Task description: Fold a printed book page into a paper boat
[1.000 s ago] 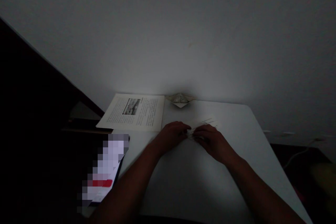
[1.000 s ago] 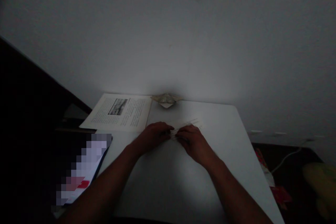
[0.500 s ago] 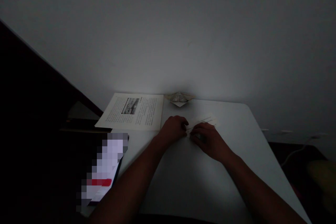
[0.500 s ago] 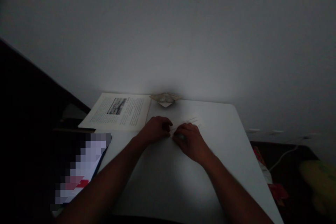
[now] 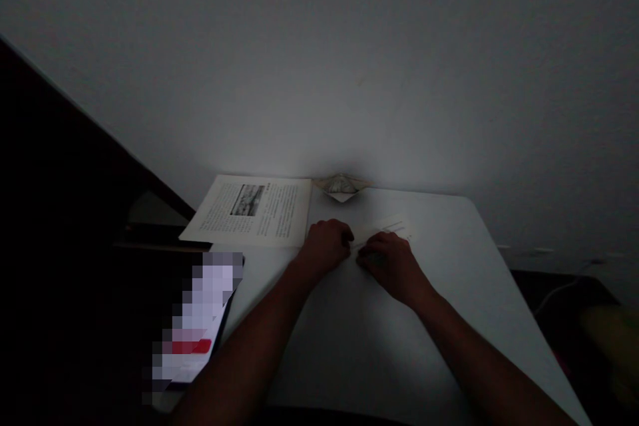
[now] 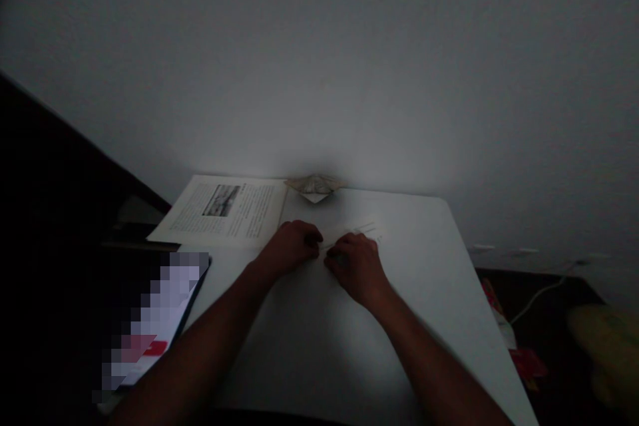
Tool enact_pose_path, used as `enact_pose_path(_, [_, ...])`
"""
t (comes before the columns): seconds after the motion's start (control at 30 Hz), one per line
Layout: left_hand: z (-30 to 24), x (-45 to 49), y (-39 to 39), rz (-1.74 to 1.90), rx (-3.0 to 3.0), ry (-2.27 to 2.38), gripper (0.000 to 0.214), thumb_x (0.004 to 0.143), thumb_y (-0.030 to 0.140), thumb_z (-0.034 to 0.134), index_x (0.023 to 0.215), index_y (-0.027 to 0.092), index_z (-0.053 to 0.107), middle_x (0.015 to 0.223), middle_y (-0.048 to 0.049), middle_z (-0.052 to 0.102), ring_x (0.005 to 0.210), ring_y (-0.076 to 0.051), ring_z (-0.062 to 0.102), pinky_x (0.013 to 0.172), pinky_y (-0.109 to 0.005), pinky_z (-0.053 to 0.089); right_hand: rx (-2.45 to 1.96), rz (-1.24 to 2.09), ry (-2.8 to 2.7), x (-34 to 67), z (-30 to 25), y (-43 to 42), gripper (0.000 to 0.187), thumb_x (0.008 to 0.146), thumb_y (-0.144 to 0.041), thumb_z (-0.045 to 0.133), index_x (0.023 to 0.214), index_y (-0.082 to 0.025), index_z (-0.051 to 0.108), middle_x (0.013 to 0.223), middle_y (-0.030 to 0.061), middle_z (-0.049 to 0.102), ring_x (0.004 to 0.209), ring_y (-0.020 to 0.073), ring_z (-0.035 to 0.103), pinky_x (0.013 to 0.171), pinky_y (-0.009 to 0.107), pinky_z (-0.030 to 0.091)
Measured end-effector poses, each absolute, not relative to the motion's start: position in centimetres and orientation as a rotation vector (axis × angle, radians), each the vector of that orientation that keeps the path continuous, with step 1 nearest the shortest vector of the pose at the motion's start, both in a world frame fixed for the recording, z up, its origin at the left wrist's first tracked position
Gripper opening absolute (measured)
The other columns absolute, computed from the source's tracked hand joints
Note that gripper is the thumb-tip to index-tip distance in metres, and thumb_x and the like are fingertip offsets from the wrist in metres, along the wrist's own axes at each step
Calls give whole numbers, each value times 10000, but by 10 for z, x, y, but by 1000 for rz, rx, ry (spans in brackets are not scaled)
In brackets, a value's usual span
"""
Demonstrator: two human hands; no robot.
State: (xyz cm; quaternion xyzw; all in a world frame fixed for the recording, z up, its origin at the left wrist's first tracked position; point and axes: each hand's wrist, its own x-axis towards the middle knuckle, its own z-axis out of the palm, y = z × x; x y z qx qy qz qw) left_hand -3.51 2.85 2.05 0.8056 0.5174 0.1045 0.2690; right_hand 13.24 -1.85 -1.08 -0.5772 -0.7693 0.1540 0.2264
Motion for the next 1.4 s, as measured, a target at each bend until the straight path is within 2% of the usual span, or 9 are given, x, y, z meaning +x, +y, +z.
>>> enact_pose_path(0.27, [17, -46, 36, 322, 2095, 1373, 302, 615, 119, 649, 910, 140, 710, 778, -44, 715, 746, -167, 663, 786, -284, 504, -1677, 424, -2088, 126, -7, -14, 74, 723, -304, 679, 746, -238, 705, 823, 34, 672, 817, 212, 591, 777, 382, 413])
enact_pose_path(0.43, [17, -47, 37, 333, 2056, 1341, 283, 617, 103, 641, 890, 135, 704, 755, -42, 712, 723, -161, 667, 748, -272, 512, -1762, 266, -2060, 116, -13, -12, 252, 731, -461, 653, 661, -221, 677, 759, 53, 659, 776, 232, 574, 746, 408, 385])
enact_pose_path(0.53, [14, -49, 39, 351, 1992, 1289, 301, 613, 95, 638, 906, 127, 699, 773, -49, 714, 728, -159, 670, 729, -260, 517, -1775, 231, -2053, 114, -14, -12, 288, 732, -490, 644, 642, -217, 659, 737, 52, 653, 767, 232, 567, 734, 403, 378])
enact_pose_path(0.83, [12, -52, 41, 364, 2003, 1306, 314, 600, 99, 638, 905, 130, 705, 774, -48, 714, 735, -168, 668, 734, -277, 517, -1711, 371, -2087, 124, -11, -12, 93, 706, -313, 684, 738, -226, 672, 818, 38, 668, 816, 227, 578, 770, 404, 405])
enact_pose_path(0.93, [12, -53, 41, 376, 1995, 1306, 311, 605, 106, 639, 907, 138, 705, 764, -40, 710, 736, -170, 668, 734, -281, 518, -1651, 458, -2096, 131, -10, -13, 98, 701, -259, 682, 796, -238, 678, 863, 24, 670, 849, 219, 583, 793, 391, 415])
enact_pose_path(1.2, [14, -54, 43, 376, 1963, 1274, 328, 608, 82, 632, 928, 110, 702, 785, -68, 710, 765, -184, 667, 752, -283, 516, -1687, 424, -2059, 128, -13, -13, 80, 719, -300, 672, 758, -230, 663, 847, 25, 667, 847, 221, 580, 798, 400, 395])
enact_pose_path(1.4, [12, -53, 43, 391, 1970, 1278, 323, 614, 98, 634, 930, 111, 701, 786, -68, 708, 757, -184, 665, 752, -294, 519, -1806, 243, -2041, 115, -15, -10, 285, 731, -481, 648, 641, -213, 613, 733, 34, 633, 791, 233, 563, 748, 401, 369])
